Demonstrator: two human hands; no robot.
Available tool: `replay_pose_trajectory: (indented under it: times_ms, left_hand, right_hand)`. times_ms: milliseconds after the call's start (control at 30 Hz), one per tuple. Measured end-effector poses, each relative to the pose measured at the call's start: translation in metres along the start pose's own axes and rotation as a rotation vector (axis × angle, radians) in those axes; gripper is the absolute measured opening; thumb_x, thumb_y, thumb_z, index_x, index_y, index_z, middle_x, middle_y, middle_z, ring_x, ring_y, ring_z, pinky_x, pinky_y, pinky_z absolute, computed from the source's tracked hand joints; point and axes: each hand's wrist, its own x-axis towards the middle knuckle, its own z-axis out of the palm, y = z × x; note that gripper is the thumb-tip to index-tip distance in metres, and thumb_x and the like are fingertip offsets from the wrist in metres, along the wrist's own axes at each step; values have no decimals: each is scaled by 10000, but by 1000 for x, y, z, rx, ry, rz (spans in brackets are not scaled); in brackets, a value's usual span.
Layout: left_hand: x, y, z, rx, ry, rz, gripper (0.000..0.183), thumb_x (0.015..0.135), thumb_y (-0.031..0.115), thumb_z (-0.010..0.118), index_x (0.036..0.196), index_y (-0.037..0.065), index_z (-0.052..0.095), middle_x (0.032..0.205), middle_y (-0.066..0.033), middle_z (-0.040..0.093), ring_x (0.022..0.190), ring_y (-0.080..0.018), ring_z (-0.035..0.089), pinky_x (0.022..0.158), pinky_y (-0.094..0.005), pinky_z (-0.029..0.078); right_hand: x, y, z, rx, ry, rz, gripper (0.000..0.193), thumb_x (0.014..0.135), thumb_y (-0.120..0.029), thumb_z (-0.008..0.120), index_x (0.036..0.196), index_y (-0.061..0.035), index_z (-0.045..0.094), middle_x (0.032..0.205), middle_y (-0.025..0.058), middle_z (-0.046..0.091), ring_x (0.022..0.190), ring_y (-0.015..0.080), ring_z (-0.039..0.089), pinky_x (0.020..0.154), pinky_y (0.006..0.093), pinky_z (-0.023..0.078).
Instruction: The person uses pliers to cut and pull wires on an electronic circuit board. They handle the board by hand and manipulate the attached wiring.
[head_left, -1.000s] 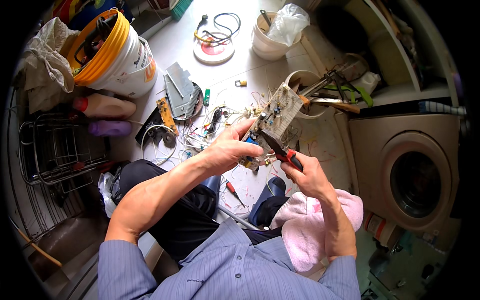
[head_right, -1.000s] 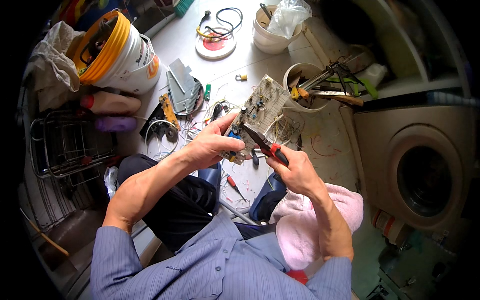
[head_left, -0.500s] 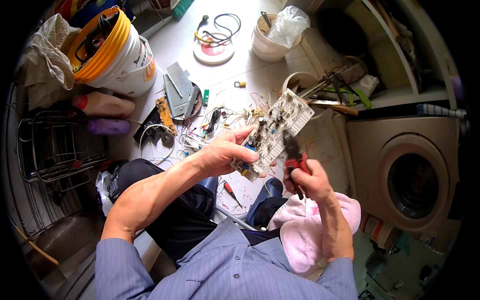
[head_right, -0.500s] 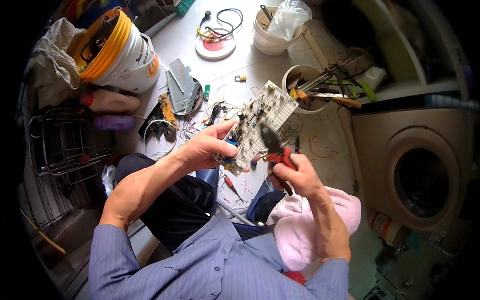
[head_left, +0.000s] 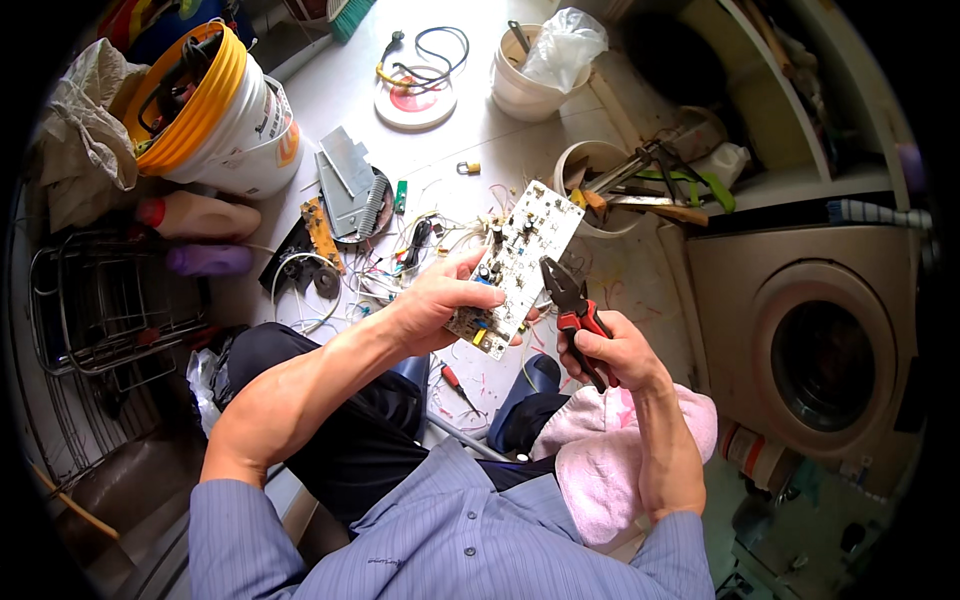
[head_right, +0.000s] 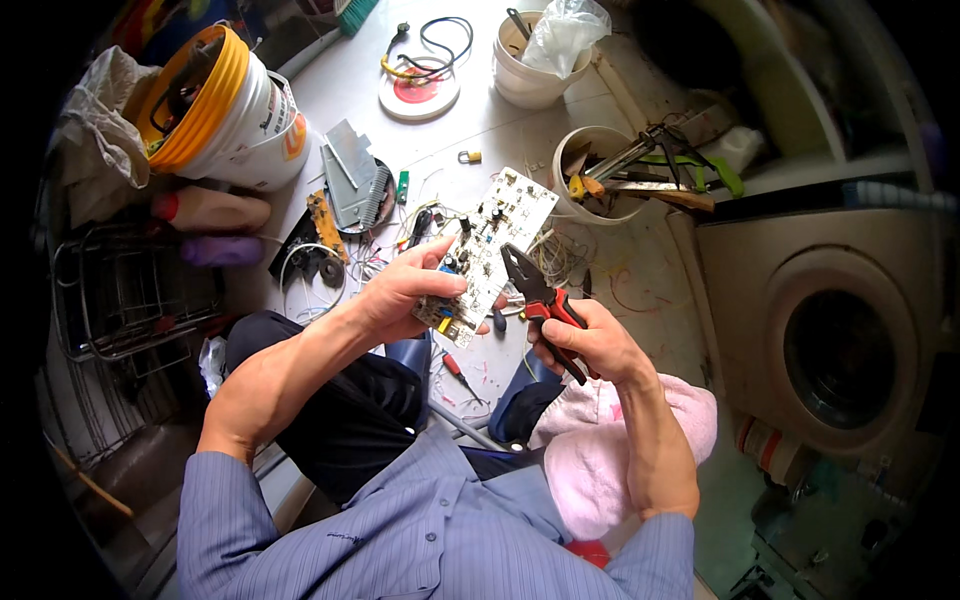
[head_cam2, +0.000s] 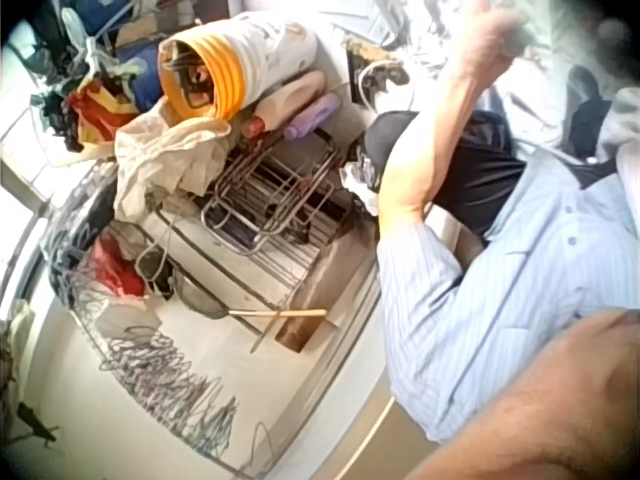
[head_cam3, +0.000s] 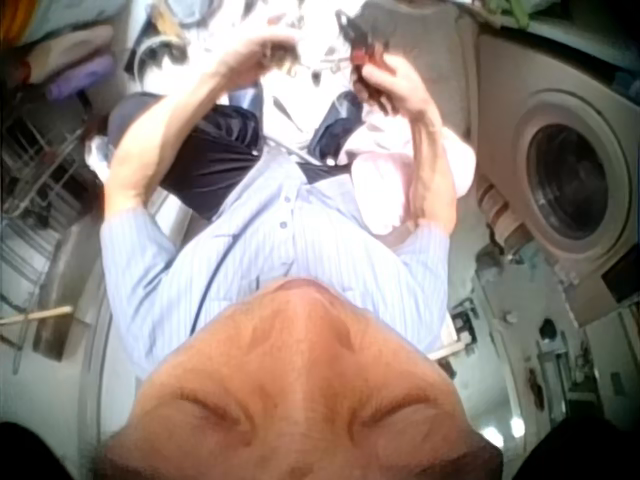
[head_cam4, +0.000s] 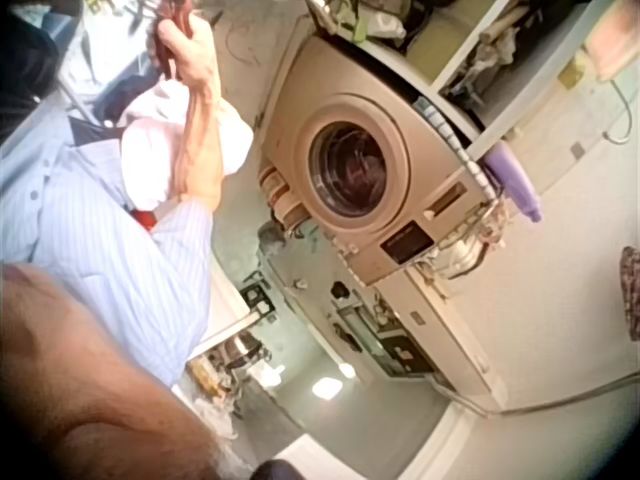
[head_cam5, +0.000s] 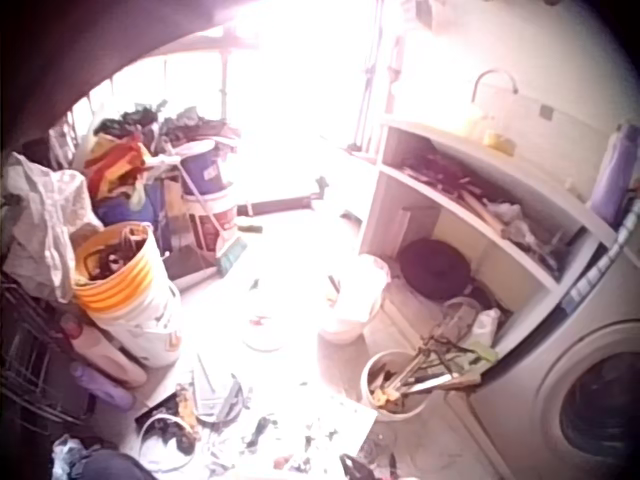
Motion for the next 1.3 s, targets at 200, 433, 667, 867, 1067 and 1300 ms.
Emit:
replay_pose_trajectory:
  times_ms: [200, 433, 667, 867, 1067, 1300]
  left_hand:
    - [0, 0, 0, -5, 40, 12, 661, 919, 33, 668, 1505, -3, 364, 1216, -229, 677, 1025, -305, 736, 875, -448, 649]
    - [-1, -7, -3, 100, 123, 50, 622, 917, 8, 684, 1478, 4, 415, 1226, -176, 687, 1022, -241, 728, 890, -397, 625]
    - [-1, -13, -7, 256, 189, 104, 655, 887, -19, 742, 1477, 10, 459, 1291, -98, 667, 1111, -165, 671, 978, -333, 548]
    - [0, -16, -7, 259, 181, 92, 675, 882, -16, 747, 1492, 14, 460, 1317, -89, 661, 1129, -155, 660, 1003, -335, 531]
    - [3, -18, -8, 228, 179, 65, 659, 884, -10, 742, 1481, 14, 464, 1305, -88, 670, 1116, -155, 662, 995, -337, 533]
    - [4, -20, -10, 196, 160, 55, 635, 883, -1, 749, 1456, 14, 476, 1289, -94, 675, 1109, -160, 665, 983, -345, 542]
  right_hand:
    - [5, 3, 0, 16, -18, 13, 351, 1026, -343, 645, 1084, 3, 637, 792, 63, 654, 652, 131, 614, 578, 272, 489]
    - [8, 5, -2, -83, -21, 78, 387, 1017, -355, 665, 1155, 6, 638, 844, 79, 708, 692, 131, 655, 599, 275, 513]
    - [12, 4, 3, -100, -20, 124, 402, 1018, -298, 666, 1241, 31, 609, 956, 145, 743, 743, 176, 693, 684, 300, 557]
    - [12, 7, 0, -102, -50, 102, 429, 1023, -321, 666, 1284, 9, 584, 1020, 144, 755, 789, 175, 699, 739, 309, 558]
    - [10, 5, 1, -85, -55, 109, 501, 1008, -339, 685, 1333, 27, 576, 1015, 154, 748, 787, 190, 707, 731, 315, 566]
    - [10, 6, 0, -116, -53, 99, 449, 1022, -318, 668, 1338, -10, 586, 1028, 127, 757, 778, 159, 689, 705, 293, 536]
